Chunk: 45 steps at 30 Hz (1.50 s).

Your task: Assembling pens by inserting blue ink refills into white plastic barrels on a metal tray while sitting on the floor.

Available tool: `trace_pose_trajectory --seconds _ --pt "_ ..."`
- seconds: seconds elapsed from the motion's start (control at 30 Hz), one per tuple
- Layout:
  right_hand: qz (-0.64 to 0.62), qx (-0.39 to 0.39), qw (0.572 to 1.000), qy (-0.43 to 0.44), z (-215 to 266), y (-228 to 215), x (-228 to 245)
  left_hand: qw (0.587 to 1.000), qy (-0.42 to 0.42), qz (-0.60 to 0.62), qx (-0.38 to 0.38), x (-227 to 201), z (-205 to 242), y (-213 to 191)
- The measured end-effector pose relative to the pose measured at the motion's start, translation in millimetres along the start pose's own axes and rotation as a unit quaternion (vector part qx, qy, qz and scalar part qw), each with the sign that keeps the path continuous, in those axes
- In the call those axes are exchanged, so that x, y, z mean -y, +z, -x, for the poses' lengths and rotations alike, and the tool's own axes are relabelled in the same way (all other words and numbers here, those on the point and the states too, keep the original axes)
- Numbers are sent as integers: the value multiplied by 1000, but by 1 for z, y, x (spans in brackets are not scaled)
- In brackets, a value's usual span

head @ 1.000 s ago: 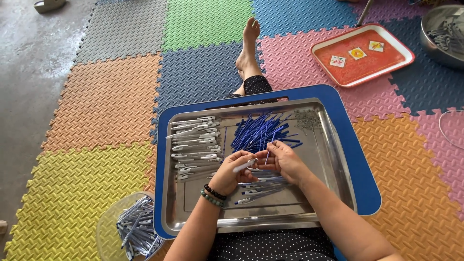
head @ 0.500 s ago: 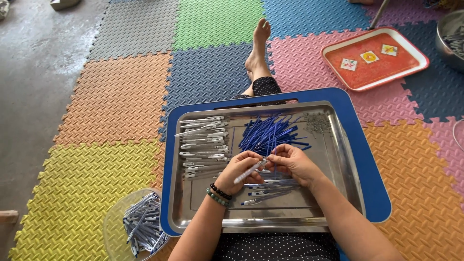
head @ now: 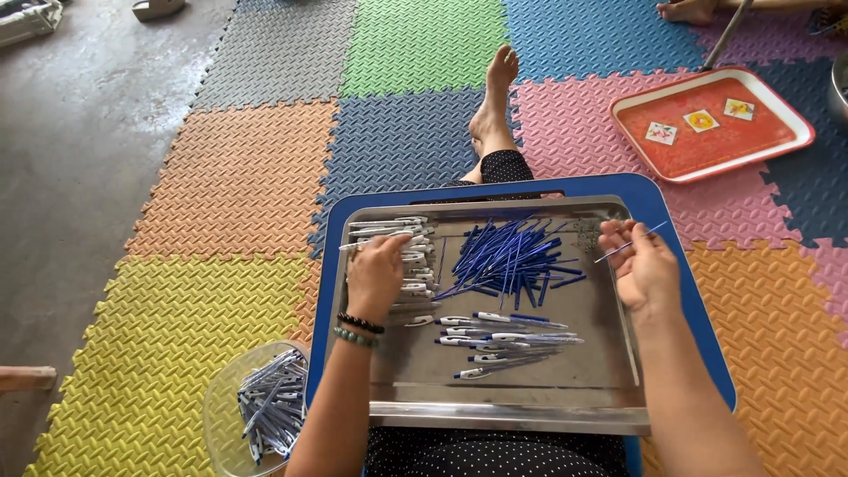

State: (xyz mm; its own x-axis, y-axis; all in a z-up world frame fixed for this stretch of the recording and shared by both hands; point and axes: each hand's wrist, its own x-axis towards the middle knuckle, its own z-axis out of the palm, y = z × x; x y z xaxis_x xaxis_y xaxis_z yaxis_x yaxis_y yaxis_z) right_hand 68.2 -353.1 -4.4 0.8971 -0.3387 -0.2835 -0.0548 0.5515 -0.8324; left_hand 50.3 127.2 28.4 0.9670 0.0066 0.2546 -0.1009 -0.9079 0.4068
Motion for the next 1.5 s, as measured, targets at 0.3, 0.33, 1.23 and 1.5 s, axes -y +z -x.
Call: trace_pose_trajectory --seconds 0.3,0.33,1.23,1.5 --pt "131 33 990 -30 13 14 51 985 77 -95 -124 36 -26 -2" --pt "131 33 990 -30 18 15 50 985 77 -95 -124 43 -28 2" --pt "90 54 994 -33 15 -16 3 978 163 -50 -118 -50 17 66" --pt "125 16 988 -87 39 -14 -3 966 250 11 70 -86 78 64"
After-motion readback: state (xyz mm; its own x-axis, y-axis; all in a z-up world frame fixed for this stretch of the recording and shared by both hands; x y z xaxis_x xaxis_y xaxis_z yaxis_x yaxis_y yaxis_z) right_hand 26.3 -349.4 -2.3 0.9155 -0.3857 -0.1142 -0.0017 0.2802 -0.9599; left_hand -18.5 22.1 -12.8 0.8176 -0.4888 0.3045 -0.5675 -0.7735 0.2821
